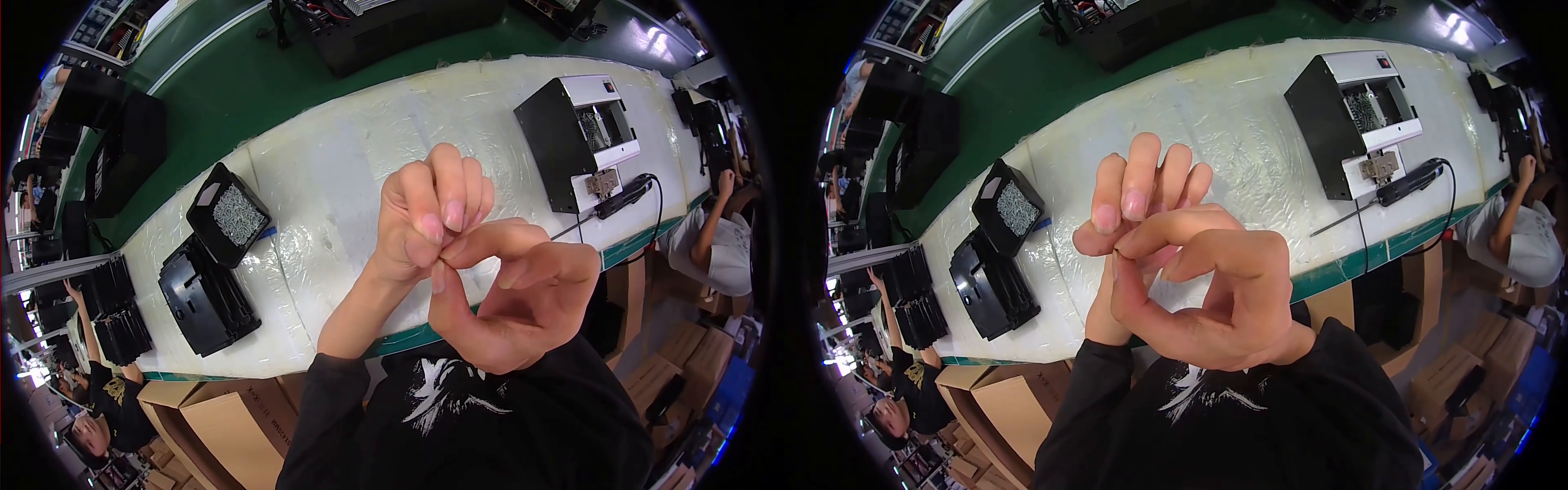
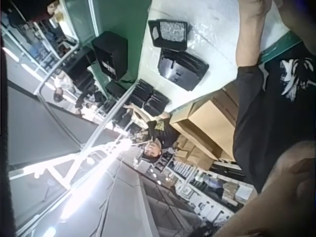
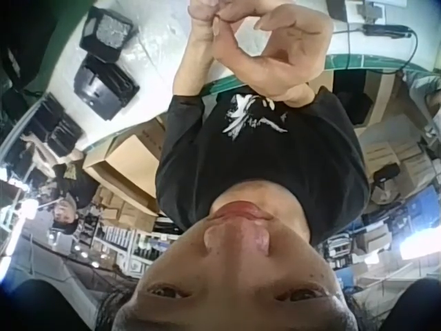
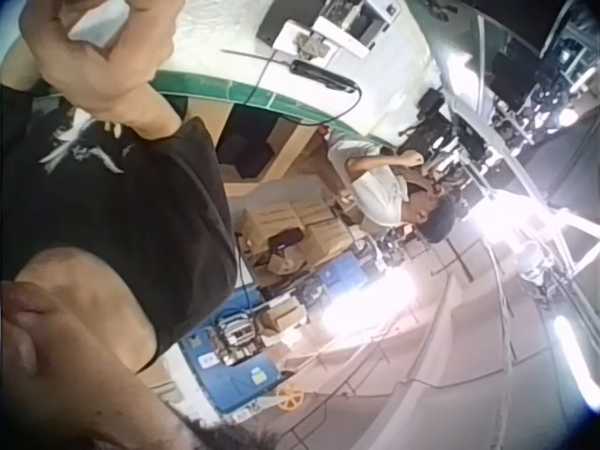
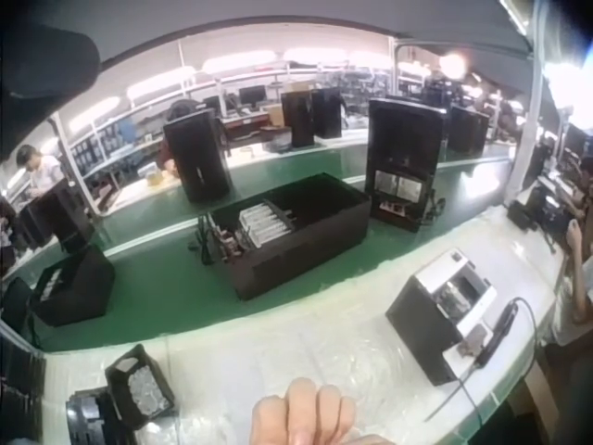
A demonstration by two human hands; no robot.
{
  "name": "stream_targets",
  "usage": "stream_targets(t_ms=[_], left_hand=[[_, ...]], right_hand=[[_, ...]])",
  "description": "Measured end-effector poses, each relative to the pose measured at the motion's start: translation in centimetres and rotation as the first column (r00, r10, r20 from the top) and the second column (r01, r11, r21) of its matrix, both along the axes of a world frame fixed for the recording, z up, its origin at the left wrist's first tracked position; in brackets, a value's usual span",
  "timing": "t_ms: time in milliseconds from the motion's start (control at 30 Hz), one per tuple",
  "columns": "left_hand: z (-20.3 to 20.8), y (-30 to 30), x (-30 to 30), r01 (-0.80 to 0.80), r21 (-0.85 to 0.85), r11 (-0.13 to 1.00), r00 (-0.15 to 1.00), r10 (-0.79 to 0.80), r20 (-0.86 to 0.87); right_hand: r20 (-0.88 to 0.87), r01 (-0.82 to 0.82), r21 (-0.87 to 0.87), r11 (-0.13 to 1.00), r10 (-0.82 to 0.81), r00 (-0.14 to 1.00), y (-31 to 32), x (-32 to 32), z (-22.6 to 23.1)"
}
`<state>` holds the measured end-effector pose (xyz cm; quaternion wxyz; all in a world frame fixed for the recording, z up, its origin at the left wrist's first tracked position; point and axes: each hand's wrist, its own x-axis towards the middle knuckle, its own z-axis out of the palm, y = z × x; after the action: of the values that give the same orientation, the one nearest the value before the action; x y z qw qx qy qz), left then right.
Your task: The person assembles an electronic housing by securing small components and a circuit board into it with screws, using an electric screwdriver.
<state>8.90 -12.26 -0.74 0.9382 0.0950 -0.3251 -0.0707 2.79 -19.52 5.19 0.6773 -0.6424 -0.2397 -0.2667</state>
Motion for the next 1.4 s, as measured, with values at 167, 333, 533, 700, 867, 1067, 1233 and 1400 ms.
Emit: stream_targets(t_ms=[167, 333, 533, 700, 867, 1067, 1233, 1400], left_hand=[[0.0, 0.3, 0.2, -0.065, 0.058, 0.996, 0.998, 0.063, 0.031], [-0.1, 0.5, 0.1, -0.134, 0.103, 0.986, 0.991, 0.131, 0.038], [-0.2, 0.4, 0.2, -0.172, 0.114, 0.978, 0.984, 0.165, 0.072], [-0.1, 0.5, 0.1, -0.191, 0.131, 0.973, 0.980, 0.180, 0.088], [0.0, 0.6, 0.1, -0.203, 0.140, 0.969, 0.977, 0.191, 0.093], [-0.1, 0.4, -0.1, -0.212, 0.138, 0.967, 0.976, 0.203, 0.079], [0.1, 0.4, -0.3, -0.209, 0.146, 0.967, 0.978, 0.202, 0.062], [0.4, 1.2, 0.0, -0.253, 0.183, 0.950, 0.966, 0.239, 0.093]], right_hand=[[-0.003, 0.029, -0.052, 0.998, -0.029, 1.000, -0.3, -0.1, 0.2], [-0.018, 0.081, -0.082, 0.993, -0.083, 0.996, -0.3, -0.4, 0.1], [-0.043, 0.089, -0.070, 0.994, -0.093, 0.995, -0.4, -0.7, 0.0], [-0.043, 0.068, -0.091, 0.994, -0.073, 0.996, -0.7, -0.8, 0.0], [-0.041, 0.041, -0.071, 0.997, -0.044, 0.998, -0.7, -0.7, 0.0], [-0.040, 0.042, -0.091, 0.995, -0.045, 0.998, -0.8, -0.7, -0.1], [-0.042, 0.039, -0.040, 0.998, -0.041, 0.998, -0.5, -0.7, -0.1], [-0.007, 0.051, -0.079, 0.996, -0.052, 0.999, -1.0, -0.5, -0.4]])
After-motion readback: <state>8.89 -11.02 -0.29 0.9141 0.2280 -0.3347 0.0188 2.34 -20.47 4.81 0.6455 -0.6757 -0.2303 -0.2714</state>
